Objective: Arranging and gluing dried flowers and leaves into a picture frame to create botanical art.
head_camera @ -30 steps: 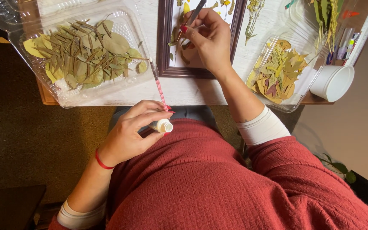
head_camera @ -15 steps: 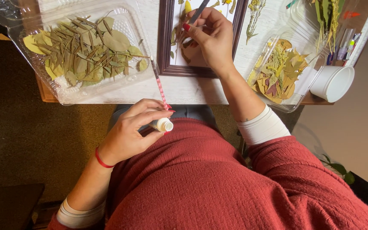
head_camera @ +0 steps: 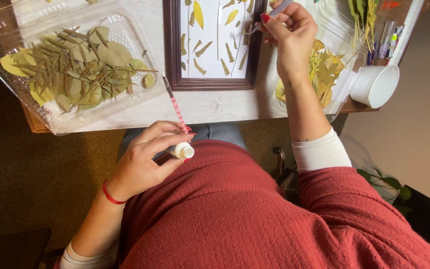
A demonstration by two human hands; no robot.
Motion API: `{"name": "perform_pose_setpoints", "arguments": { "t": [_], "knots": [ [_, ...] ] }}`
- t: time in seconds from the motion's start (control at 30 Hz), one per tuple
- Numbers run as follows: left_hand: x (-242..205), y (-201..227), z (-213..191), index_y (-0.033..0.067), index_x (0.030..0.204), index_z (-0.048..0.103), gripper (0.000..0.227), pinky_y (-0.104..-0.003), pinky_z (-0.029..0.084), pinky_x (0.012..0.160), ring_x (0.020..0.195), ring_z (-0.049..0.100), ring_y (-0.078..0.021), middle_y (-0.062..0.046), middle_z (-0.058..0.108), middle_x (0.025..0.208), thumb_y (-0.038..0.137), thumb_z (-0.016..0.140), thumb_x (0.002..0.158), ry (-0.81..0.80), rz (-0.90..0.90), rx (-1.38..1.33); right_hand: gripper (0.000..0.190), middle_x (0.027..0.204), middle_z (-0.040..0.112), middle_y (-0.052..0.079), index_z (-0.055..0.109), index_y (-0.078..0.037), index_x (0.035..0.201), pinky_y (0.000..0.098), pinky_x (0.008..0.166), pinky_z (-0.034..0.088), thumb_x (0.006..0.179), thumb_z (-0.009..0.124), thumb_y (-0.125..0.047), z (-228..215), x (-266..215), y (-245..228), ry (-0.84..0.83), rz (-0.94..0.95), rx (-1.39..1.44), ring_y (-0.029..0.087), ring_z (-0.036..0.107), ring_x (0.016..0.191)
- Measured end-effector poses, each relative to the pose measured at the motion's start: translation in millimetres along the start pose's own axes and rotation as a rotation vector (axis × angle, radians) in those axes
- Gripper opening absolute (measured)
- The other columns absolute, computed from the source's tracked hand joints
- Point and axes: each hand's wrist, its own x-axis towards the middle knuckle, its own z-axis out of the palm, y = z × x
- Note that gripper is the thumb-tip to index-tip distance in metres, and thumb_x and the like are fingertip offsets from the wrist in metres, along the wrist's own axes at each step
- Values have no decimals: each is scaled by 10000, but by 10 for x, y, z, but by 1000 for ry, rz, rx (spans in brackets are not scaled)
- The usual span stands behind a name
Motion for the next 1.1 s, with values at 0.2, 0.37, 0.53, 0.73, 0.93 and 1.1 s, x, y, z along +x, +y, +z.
{"name": "perform_pose_setpoints", "arguments": {
  "t": [0.2, 0.37, 0.53, 0.73, 0.93, 1.1],
  "knots": [
    [48, 30, 10, 87, 1204, 730, 434, -317, 559, 943, 1095, 701, -218, -92, 691, 1165, 34, 816, 782, 1, 39, 61, 96, 959, 765, 67, 665, 1, 1047, 233, 654, 585, 982, 696, 65, 80, 31, 223, -28, -113, -64, 122, 753, 844],
    [33, 23, 20, 89, 1210, 729, 441, -324, 554, 956, 1101, 696, -228, -91, 693, 1163, 34, 817, 781, 0, 42, 67, 100, 935, 734, 54, 666, 7, 1018, 238, 656, 582, 994, 727, 83, 137, 97, 298, -75, -154, -76, 102, 703, 800],
    [20, 33, 11, 89, 1200, 731, 425, -318, 557, 950, 1094, 697, -224, -88, 695, 1158, 39, 821, 788, 10, 24, 69, 126, 924, 720, 42, 644, -3, 993, 235, 642, 583, 1008, 739, 78, 208, 93, 262, -107, -142, -99, 93, 702, 794],
    [27, 27, 15, 78, 1192, 729, 412, -315, 556, 945, 1090, 699, -221, -91, 693, 1163, 40, 812, 791, 17, 35, 64, 101, 927, 730, 36, 668, 1, 1062, 220, 624, 562, 1003, 721, 63, 250, 95, 201, -127, -81, -104, 75, 689, 784],
    [36, 27, 12, 78, 1186, 732, 398, -309, 559, 934, 1081, 707, -209, -89, 690, 1164, 45, 811, 797, 11, 20, 59, 95, 966, 724, 33, 661, 11, 1040, 226, 643, 570, 1012, 734, 65, 212, 127, 246, -160, -140, -126, 80, 696, 810],
    [44, 41, 9, 83, 1187, 735, 398, -301, 562, 919, 1062, 715, -194, -84, 687, 1162, 48, 814, 798, 10, 6, 63, 94, 937, 701, 20, 668, 6, 1032, 232, 651, 573, 1010, 738, 65, 170, 141, 235, -152, -123, -140, 71, 655, 782]
  ]
}}
